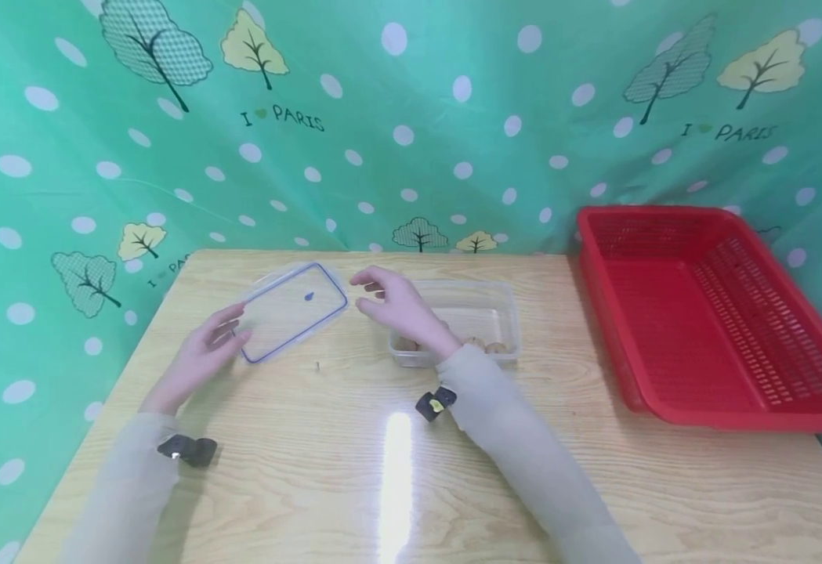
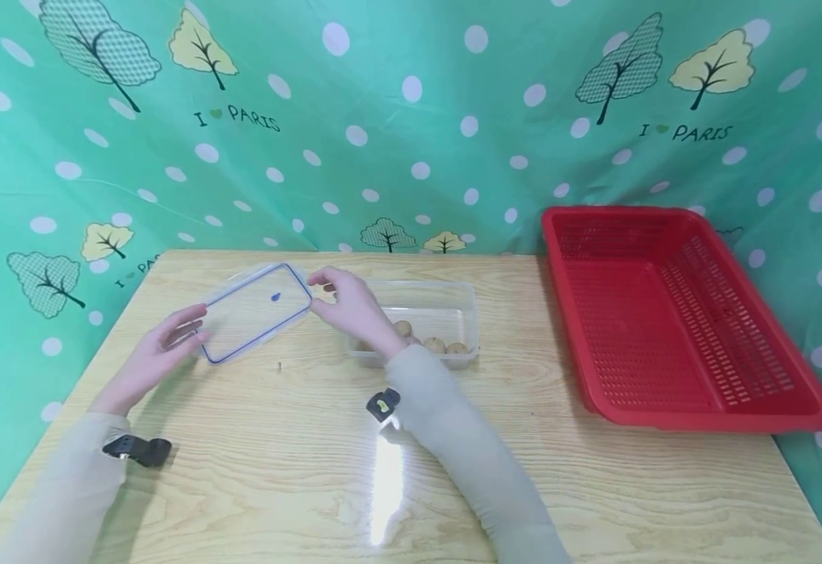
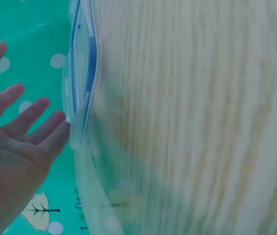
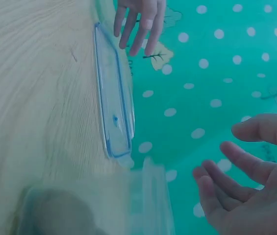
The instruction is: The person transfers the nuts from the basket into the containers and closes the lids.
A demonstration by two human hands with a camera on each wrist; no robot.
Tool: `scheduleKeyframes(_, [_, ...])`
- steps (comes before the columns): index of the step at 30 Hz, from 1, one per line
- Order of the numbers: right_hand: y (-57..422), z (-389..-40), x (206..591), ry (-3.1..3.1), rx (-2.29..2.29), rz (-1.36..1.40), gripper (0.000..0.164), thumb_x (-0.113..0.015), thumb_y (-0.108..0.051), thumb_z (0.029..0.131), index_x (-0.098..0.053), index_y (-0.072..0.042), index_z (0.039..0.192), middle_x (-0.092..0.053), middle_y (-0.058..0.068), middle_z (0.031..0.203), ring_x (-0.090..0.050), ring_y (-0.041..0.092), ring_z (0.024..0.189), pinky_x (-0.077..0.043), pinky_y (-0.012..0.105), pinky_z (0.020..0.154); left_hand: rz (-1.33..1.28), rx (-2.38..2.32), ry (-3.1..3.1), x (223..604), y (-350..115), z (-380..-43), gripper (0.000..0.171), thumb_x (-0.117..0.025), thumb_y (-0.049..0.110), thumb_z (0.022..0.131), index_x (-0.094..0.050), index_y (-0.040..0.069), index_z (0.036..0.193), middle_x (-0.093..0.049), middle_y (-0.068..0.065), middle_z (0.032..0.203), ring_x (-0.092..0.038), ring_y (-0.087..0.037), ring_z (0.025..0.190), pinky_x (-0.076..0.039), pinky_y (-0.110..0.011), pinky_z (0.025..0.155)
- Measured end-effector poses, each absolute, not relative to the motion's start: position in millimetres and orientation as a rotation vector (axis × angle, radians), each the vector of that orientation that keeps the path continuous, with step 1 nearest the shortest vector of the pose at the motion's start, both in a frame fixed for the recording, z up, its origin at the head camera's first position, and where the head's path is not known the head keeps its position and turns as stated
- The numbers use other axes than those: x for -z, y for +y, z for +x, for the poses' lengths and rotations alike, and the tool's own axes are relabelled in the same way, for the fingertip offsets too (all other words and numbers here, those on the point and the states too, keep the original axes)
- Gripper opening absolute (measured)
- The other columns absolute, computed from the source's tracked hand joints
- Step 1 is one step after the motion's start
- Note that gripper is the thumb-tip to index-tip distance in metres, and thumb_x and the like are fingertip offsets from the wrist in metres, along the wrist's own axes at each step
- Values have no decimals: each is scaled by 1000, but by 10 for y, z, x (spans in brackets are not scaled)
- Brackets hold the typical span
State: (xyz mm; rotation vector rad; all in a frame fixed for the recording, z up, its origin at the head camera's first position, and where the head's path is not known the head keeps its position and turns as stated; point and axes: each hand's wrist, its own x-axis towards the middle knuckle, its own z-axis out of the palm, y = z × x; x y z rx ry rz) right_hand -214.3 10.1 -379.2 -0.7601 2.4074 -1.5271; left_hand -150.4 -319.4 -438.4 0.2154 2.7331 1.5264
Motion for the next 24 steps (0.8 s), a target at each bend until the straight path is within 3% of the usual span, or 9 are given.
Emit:
scheduleKeyframes(2, [7,-2182,3784,2427,1490,-750,37,-59,-6,92,-55,-2,129,-55,10,131,-51,27,120,-42,33,102,190,-1503,2759,4384,-3231,-1495,58,-57,16,99,-32,-3,147,-33,-27,148,-31,-47,133,-34,-24,106])
scheduleKeyframes(4, [-90,-2227,3777,2435,1461,-747,40,-59,-7,92,-53,-3,131,-53,10,134,-50,28,122,-42,32,102,163,-1501,2781,4383,-3254,-1484,56,-56,16,99,-34,-2,147,-35,-27,146,-32,-46,132,-34,-20,105])
scheduleKeyframes(8, [-263,-2332,3796,2453,1387,-714,43,-59,-9,92,-52,-4,134,-51,10,136,-49,29,123,-43,32,100,106,-1506,2816,4380,-3268,-1478,54,-54,15,100,-34,-3,147,-34,-27,148,-28,-46,134,-29,-44,111])
scheduleKeyframes(12, [-411,-2448,3843,2433,1368,-649,44,-59,-12,94,-50,-5,136,-50,11,139,-48,28,125,-44,33,99,25,-1454,2857,4401,-3289,-1482,57,-55,17,100,-31,-4,147,-27,-31,149,-25,-51,133,-28,-63,104])
scheduleKeyframes(19, [-563,-2648,3995,2266,1541,-396,53,-59,-16,94,-43,-9,144,-38,15,148,-41,31,131,-41,44,103,-111,-1369,2818,4480,-3334,-1450,80,-57,20,97,-4,-3,152,-26,-44,138,-33,-59,123,-32,-67,99])
scheduleKeyframes(24, [-562,-2695,4088,2145,1673,-251,70,-61,-14,92,-26,-15,153,-26,17,154,-30,34,138,-31,52,108,-194,-1424,2758,4514,-3338,-1437,79,-54,25,99,-2,-1,153,-35,-40,137,-35,-54,126,-30,-65,102])
